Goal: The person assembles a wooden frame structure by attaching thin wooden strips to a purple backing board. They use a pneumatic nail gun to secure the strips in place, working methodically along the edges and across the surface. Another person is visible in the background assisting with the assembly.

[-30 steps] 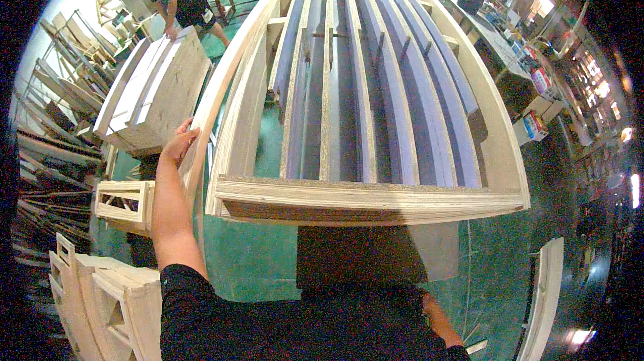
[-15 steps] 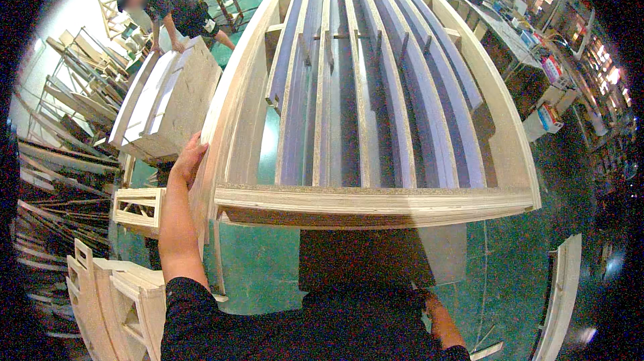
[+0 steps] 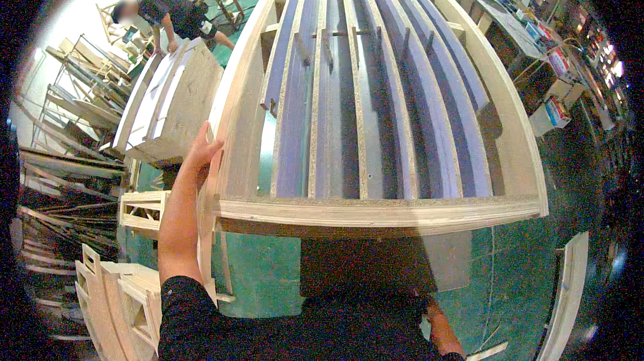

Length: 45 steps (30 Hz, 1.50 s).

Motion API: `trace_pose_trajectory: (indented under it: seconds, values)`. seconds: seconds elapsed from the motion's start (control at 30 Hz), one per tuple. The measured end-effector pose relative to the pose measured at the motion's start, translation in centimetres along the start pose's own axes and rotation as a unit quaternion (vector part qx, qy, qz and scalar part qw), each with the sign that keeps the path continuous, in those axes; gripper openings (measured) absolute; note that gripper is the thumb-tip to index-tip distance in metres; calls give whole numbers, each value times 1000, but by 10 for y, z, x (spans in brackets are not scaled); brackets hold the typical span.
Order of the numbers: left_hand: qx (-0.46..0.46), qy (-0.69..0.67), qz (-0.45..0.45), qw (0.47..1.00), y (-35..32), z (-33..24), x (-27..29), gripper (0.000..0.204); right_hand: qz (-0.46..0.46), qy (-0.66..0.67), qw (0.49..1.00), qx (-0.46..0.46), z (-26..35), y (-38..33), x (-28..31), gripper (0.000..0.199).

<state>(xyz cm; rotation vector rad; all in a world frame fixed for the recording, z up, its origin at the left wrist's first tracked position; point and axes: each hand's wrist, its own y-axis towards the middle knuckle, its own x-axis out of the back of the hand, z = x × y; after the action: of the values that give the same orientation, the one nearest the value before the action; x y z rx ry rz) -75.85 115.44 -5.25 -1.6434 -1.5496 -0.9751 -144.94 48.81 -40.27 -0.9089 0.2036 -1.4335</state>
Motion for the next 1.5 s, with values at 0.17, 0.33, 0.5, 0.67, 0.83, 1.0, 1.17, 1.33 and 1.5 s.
trace_pose_trajectory:
  seconds: [0.17, 0.33, 0.5, 0.67, 0.83, 1.0, 1.17, 1.33, 1.5]
  values:
    - [-3, 42, -1, 999, 63, -7, -29, 91, -28, 53, 994, -87, -18, -19, -3, 52]
    - [7, 26, 4, 1000, 115, -2, -40, 93, -70, 61, 983, -159, 66, -55, 3, 43]
    - [-25, 9, -34, 999, 136, 3, -40, 93, -42, 186, 938, -291, 133, -68, 15, 39]
    - [-37, 56, 11, 998, 143, -23, -31, 92, -2, -71, 983, -172, 10, -59, -3, 38]
    - [-32, 64, -9, 997, 141, -42, -14, 94, 9, -27, 979, -201, 53, -41, 0, 42]
    - [-13, -4, 18, 1000, 142, -28, -34, 98, -18, -76, 997, -9, -10, -53, 3, 51]
    - [-59, 70, -13, 996, 141, -28, -25, 88, 0, -27, 996, -86, 13, -50, 9, 51]
    - [-47, -31, 26, 998, 91, -57, 3, 69, 41, -30, 991, -126, 14, -60, 19, 50]
    - [-67, 46, 86, 993, -25, -34, 25, 71, 73, -36, 989, -127, 14, -41, 20, 49]
